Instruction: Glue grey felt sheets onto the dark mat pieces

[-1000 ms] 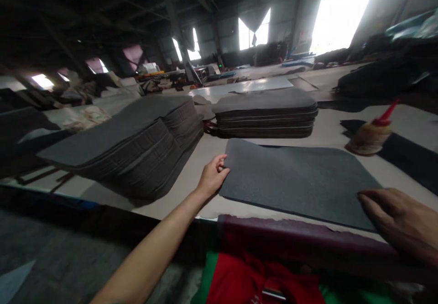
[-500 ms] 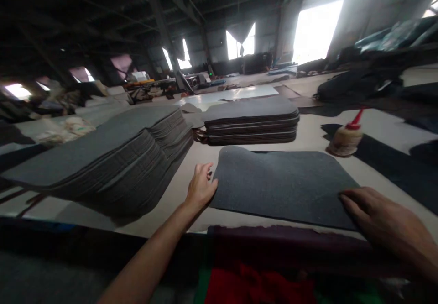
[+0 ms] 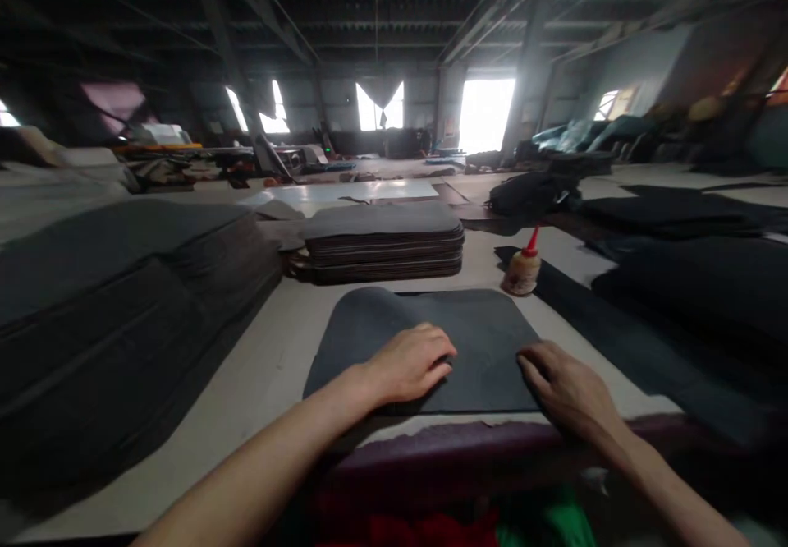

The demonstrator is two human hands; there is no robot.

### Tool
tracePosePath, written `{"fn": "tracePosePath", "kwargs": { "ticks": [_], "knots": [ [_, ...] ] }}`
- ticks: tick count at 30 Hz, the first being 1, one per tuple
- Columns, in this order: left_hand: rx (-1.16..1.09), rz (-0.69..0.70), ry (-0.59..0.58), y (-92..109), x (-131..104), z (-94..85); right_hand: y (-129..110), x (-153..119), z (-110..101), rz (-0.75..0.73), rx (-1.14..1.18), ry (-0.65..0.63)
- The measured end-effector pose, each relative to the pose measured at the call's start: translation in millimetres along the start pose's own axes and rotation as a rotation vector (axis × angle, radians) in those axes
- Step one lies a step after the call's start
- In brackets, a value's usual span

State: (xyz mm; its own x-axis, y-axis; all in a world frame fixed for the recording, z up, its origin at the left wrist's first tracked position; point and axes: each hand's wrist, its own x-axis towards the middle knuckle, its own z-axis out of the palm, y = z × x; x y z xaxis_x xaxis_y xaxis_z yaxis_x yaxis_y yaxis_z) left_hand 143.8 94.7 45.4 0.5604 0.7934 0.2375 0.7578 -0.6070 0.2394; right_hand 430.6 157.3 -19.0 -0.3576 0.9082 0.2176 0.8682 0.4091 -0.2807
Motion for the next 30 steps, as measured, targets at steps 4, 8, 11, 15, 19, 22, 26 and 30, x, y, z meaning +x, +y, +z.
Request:
{"fn": "tracePosePath", "kwargs": {
  "ticks": [4,8,11,15,19,22,26,30],
  "knots": [
    [-0.003,-0.024,0.035,-10,16,21.7,-7,-1,-4,0.005,0.010,0.013],
    [0.008,-0.138,0.070,-21,14,36.2,-9,-1,-4,0.013,0.033,0.015],
    [0.005,-0.183,0.055,-23,12,40.2,-3,1,-4,0.000,0.077,0.009],
    [0.012,-0.246,-0.043,-22,15,41.2,4,14,-13,-0.004,0.262,-0.024],
    [0.023,-0.264,-0.085,-23,17,43.1,-7,35,-24,-0.086,0.261,0.084],
    [0.024,-0.268,-0.074,-24,16,44.7,-13,50,-25,-0.244,0.127,0.004],
    [0.007,-0.270,-0.073,-23,16,44.2,-8,63,-20,-0.061,-0.252,0.023],
    [0.003,-0.266,-0.069,-22,16,42.6,-13,70,-19,-0.204,-0.198,0.041]
  ]
}}
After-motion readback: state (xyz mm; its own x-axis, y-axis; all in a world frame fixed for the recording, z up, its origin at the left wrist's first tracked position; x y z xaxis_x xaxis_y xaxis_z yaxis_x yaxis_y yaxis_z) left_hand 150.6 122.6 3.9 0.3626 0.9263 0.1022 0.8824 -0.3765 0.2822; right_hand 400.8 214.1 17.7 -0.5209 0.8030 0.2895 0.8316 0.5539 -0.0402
